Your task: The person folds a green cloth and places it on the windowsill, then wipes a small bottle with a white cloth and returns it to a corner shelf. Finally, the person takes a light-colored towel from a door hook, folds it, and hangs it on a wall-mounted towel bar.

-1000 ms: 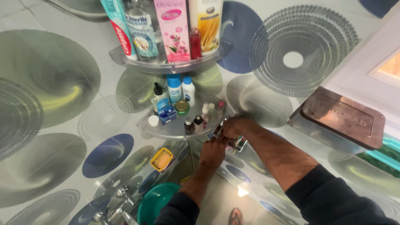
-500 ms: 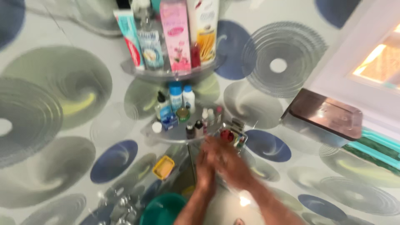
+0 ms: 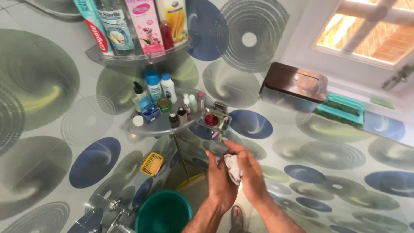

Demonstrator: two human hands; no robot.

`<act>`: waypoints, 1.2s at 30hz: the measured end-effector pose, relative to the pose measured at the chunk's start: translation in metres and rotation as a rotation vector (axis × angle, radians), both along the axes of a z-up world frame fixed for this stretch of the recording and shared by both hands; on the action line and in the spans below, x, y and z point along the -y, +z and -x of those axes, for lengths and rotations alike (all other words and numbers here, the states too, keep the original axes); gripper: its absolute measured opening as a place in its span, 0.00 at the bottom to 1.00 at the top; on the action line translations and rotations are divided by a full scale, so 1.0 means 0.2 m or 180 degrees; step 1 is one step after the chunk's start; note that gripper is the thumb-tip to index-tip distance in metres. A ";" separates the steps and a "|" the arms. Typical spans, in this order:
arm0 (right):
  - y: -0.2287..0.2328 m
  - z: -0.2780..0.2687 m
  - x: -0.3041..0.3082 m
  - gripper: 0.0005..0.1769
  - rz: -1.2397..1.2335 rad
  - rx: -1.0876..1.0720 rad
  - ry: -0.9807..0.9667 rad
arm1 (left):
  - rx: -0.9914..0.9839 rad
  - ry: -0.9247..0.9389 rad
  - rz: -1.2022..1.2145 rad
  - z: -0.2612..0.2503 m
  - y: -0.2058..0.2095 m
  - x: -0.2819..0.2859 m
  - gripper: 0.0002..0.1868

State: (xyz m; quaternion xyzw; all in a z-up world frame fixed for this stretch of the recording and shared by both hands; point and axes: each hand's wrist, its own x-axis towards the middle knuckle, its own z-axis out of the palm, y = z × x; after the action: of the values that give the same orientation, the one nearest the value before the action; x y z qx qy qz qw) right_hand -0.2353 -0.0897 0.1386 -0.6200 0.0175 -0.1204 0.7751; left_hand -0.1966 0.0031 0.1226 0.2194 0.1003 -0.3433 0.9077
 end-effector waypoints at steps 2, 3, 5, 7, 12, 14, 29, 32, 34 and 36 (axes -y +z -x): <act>-0.02 0.05 0.03 0.32 -0.0143 -0.0096 -0.0108 | 0.0456 0.0044 0.0333 0.05 0.00 0.01 0.42; -0.03 0.06 0.05 0.31 -0.0207 -0.0127 -0.0160 | 0.0444 0.0064 0.0157 0.07 0.00 0.02 0.39; -0.02 0.09 0.06 0.28 0.0255 0.0051 -0.0211 | 0.0444 0.0092 -0.0190 0.10 0.02 0.04 0.33; -0.01 0.13 0.07 0.25 0.0679 0.0219 -0.0386 | 0.0389 -0.0118 -0.0283 0.12 0.04 0.10 0.34; 0.07 0.25 0.26 0.24 0.1158 0.0400 -0.1344 | 0.0468 -0.0185 -0.1186 0.21 0.13 0.46 0.32; 0.12 0.34 0.42 0.24 0.1099 0.0396 -0.1651 | 0.0800 -0.0366 -0.1218 0.28 0.16 0.66 0.33; 0.54 1.37 2.59 0.31 0.3879 -0.0471 -0.4050 | 0.1368 -0.1618 -0.0640 1.17 0.27 2.15 0.12; 0.55 1.32 2.78 0.32 0.3888 -0.1068 -0.3505 | 0.1254 -0.1536 -0.0644 1.26 0.22 2.21 0.13; 0.52 1.21 2.79 0.32 0.4254 -0.1565 -0.3274 | 0.1371 -0.1446 -0.0735 1.25 0.23 2.27 0.15; 0.44 1.15 2.73 0.22 0.4465 -0.1237 -0.3270 | 0.1442 -0.1312 -0.0762 1.24 0.23 2.31 0.19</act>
State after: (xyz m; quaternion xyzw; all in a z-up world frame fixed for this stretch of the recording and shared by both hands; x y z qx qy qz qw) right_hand -0.4661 -0.6359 0.2261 -0.8770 0.3468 -0.3288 0.0508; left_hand -0.4442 -0.4589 0.1693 0.4109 -0.1111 -0.4480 0.7862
